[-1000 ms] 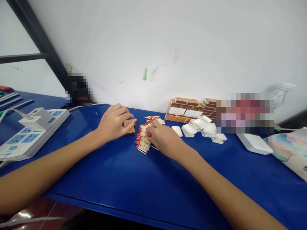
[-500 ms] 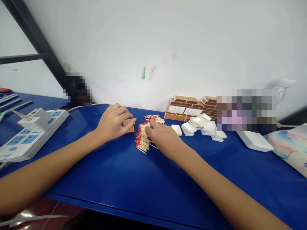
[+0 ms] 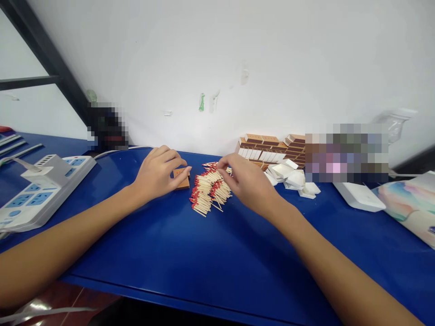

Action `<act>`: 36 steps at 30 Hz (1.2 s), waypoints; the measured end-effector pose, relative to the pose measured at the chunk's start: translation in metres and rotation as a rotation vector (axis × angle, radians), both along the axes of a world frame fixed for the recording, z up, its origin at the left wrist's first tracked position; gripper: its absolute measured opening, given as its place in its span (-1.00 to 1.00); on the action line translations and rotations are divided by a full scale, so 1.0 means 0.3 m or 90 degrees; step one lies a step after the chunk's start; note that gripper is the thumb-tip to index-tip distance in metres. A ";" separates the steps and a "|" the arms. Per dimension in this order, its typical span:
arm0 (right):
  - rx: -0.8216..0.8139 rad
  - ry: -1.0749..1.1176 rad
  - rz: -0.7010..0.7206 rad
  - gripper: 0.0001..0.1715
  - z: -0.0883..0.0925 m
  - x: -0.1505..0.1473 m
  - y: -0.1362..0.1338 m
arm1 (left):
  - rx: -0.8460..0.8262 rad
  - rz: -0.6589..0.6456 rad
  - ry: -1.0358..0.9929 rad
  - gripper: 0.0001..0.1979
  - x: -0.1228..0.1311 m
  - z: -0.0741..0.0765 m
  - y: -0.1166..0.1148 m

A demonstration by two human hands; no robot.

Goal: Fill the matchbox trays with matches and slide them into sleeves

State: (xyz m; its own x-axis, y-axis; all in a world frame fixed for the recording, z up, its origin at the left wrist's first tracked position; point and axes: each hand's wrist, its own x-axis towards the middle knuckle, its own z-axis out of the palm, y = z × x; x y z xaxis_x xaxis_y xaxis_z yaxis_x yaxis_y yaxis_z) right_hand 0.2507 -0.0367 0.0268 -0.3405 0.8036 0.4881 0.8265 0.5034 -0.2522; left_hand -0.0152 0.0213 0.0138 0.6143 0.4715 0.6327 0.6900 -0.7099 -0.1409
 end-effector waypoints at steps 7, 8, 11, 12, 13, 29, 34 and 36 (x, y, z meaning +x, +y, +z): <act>-0.064 0.238 -0.059 -0.73 -0.016 0.066 -0.052 | -0.015 -0.004 0.001 -0.70 0.000 -0.011 0.005; -0.086 0.295 -0.069 -0.72 -0.030 0.063 -0.052 | -0.019 -0.002 0.001 -0.70 0.000 -0.011 0.007; -0.159 0.410 -0.072 -0.66 -0.066 0.047 -0.048 | -0.026 0.002 0.013 -0.71 -0.006 -0.011 0.016; -0.186 0.425 -0.064 -0.65 -0.074 0.041 -0.047 | -0.030 -0.003 0.022 -0.72 -0.009 -0.011 0.021; -0.211 0.427 -0.056 -0.65 -0.079 0.036 -0.048 | -0.037 -0.013 0.036 -0.72 -0.013 -0.013 0.027; -0.249 0.031 0.014 -0.85 -0.087 0.019 -0.135 | -0.070 -0.050 0.054 -0.72 -0.031 -0.021 0.071; -0.214 0.003 0.002 -0.92 -0.111 0.002 -0.131 | -0.092 -0.025 0.066 -0.61 -0.034 -0.028 0.074; -0.193 0.011 -0.005 -0.90 -0.119 -0.002 -0.123 | -0.113 -0.026 0.070 -0.57 -0.034 -0.029 0.073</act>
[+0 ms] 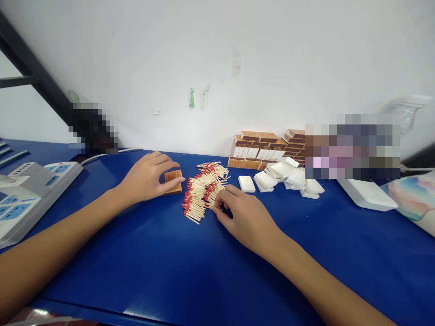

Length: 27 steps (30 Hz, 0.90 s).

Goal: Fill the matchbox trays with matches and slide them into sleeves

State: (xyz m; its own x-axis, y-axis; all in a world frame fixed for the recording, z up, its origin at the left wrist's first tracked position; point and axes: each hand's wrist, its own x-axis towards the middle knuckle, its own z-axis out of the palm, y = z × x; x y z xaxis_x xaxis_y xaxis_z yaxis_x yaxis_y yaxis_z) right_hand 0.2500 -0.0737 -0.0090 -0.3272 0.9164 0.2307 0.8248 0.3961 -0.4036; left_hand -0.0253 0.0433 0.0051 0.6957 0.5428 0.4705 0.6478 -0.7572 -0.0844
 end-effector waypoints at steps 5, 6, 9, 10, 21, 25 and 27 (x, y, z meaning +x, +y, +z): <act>0.023 0.027 -0.003 -0.88 -0.015 -0.007 0.014 | -0.042 -0.007 0.015 -0.62 -0.001 0.002 -0.002; 0.028 0.031 -0.005 -0.88 -0.018 -0.008 0.015 | -0.047 -0.008 0.018 -0.62 -0.001 0.002 -0.001; 0.040 0.037 -0.012 -0.88 -0.023 -0.009 0.017 | -0.062 -0.005 0.020 -0.64 0.000 -0.004 0.002; 0.043 0.036 -0.016 -0.88 -0.025 -0.009 0.019 | -0.065 -0.002 0.018 -0.64 0.000 -0.007 0.004; 0.071 0.070 -0.032 -0.85 -0.010 -0.006 0.019 | -0.090 -0.003 0.058 -0.58 -0.017 0.063 -0.018; 0.107 0.080 -0.043 -0.85 0.008 -0.006 0.009 | -0.124 0.003 0.111 -0.60 -0.017 0.087 -0.038; 0.118 0.077 -0.042 -0.85 0.013 -0.005 0.008 | -0.140 0.011 0.130 -0.63 -0.018 0.084 -0.040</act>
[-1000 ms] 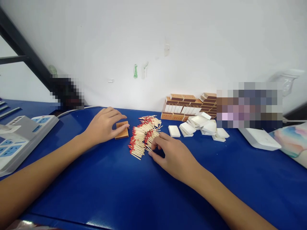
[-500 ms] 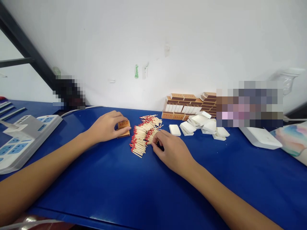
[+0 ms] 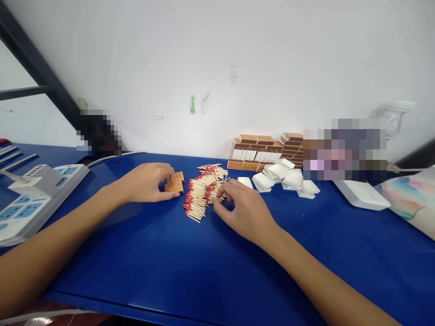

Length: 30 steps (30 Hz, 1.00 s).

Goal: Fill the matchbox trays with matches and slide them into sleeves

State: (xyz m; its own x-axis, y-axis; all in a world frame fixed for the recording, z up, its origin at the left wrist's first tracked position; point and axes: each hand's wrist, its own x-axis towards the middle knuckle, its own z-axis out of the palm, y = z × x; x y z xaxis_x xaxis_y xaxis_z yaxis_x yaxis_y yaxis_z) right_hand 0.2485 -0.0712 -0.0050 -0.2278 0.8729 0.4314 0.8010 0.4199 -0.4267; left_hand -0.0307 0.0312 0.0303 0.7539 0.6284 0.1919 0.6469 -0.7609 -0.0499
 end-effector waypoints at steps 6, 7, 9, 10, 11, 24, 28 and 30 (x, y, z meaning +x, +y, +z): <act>0.062 0.011 0.006 -0.78 0.001 0.012 0.011 | -0.078 0.032 0.041 -0.63 -0.009 0.003 -0.003; 0.073 0.016 0.005 -0.78 0.003 0.014 0.012 | -0.074 0.030 0.043 -0.62 -0.009 0.008 -0.005; 0.084 0.032 -0.001 -0.76 0.008 0.015 0.012 | -0.049 0.012 0.022 -0.65 -0.005 0.021 -0.015; 0.076 0.050 -0.005 -0.76 0.012 0.013 0.010 | -0.036 0.002 0.001 -0.67 -0.001 0.026 -0.023; 0.054 0.082 -0.009 -0.76 0.016 0.008 0.007 | -0.026 -0.009 -0.023 -0.70 0.006 0.029 -0.033; -0.266 0.552 0.019 -0.50 0.023 -0.107 -0.066 | 0.060 -0.128 -0.286 -0.66 0.115 -0.055 -0.191; -0.239 0.576 0.000 -0.46 0.029 -0.090 -0.050 | 0.036 -0.103 -0.350 -0.68 0.117 -0.057 -0.182; -0.204 0.616 -0.029 -0.44 0.029 -0.088 -0.048 | 0.028 -0.081 -0.368 -0.69 0.118 -0.057 -0.179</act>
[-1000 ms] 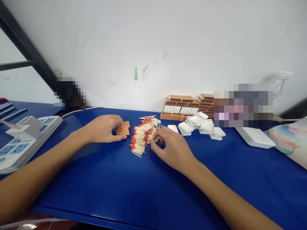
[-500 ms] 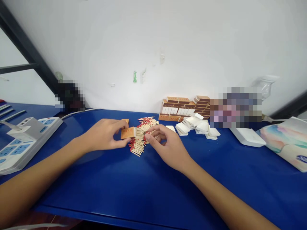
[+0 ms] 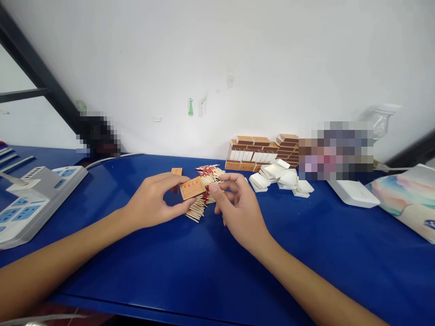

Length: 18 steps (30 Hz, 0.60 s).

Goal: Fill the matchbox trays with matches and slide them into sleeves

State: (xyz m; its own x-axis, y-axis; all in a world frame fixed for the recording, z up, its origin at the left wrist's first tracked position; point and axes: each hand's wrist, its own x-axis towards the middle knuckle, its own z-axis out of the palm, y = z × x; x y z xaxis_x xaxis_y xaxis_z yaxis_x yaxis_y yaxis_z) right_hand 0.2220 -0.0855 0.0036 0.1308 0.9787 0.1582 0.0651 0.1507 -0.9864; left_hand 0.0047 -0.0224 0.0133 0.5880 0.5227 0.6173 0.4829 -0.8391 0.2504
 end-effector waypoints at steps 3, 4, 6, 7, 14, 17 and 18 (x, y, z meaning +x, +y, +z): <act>-0.040 0.013 0.073 -0.52 -0.005 -0.001 -0.004 | -0.007 -0.001 -0.009 -0.70 0.002 -0.001 0.000; -0.065 0.004 0.122 -0.54 -0.006 -0.001 -0.006 | -0.001 -0.009 -0.010 -0.71 0.002 -0.001 -0.001; -0.099 -0.011 0.172 -0.55 -0.007 0.000 -0.009 | 0.013 -0.020 -0.011 -0.72 0.004 -0.001 -0.003; -0.101 -0.008 0.154 -0.56 -0.005 0.000 -0.009 | 0.016 -0.020 -0.009 -0.72 0.004 0.000 -0.004; -0.157 0.053 0.194 -0.55 0.026 -0.005 -0.013 | 0.020 -0.016 0.014 -0.71 0.005 -0.009 -0.008; -0.159 0.039 0.184 -0.56 0.027 -0.002 -0.014 | 0.039 -0.020 0.018 -0.69 0.004 -0.019 -0.011; -0.157 0.032 0.175 -0.55 0.025 0.000 -0.013 | 0.041 -0.022 0.020 -0.68 0.005 -0.022 -0.013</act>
State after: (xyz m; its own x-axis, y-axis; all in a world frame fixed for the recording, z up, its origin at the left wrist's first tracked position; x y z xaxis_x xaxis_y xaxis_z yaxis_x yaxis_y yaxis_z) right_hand 0.2220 -0.0893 0.0112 -0.1405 0.9862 -0.0873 0.0057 -0.0874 -0.9962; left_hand 0.0061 -0.0263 0.0068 0.6245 0.4614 0.6302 0.4604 -0.8692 0.1802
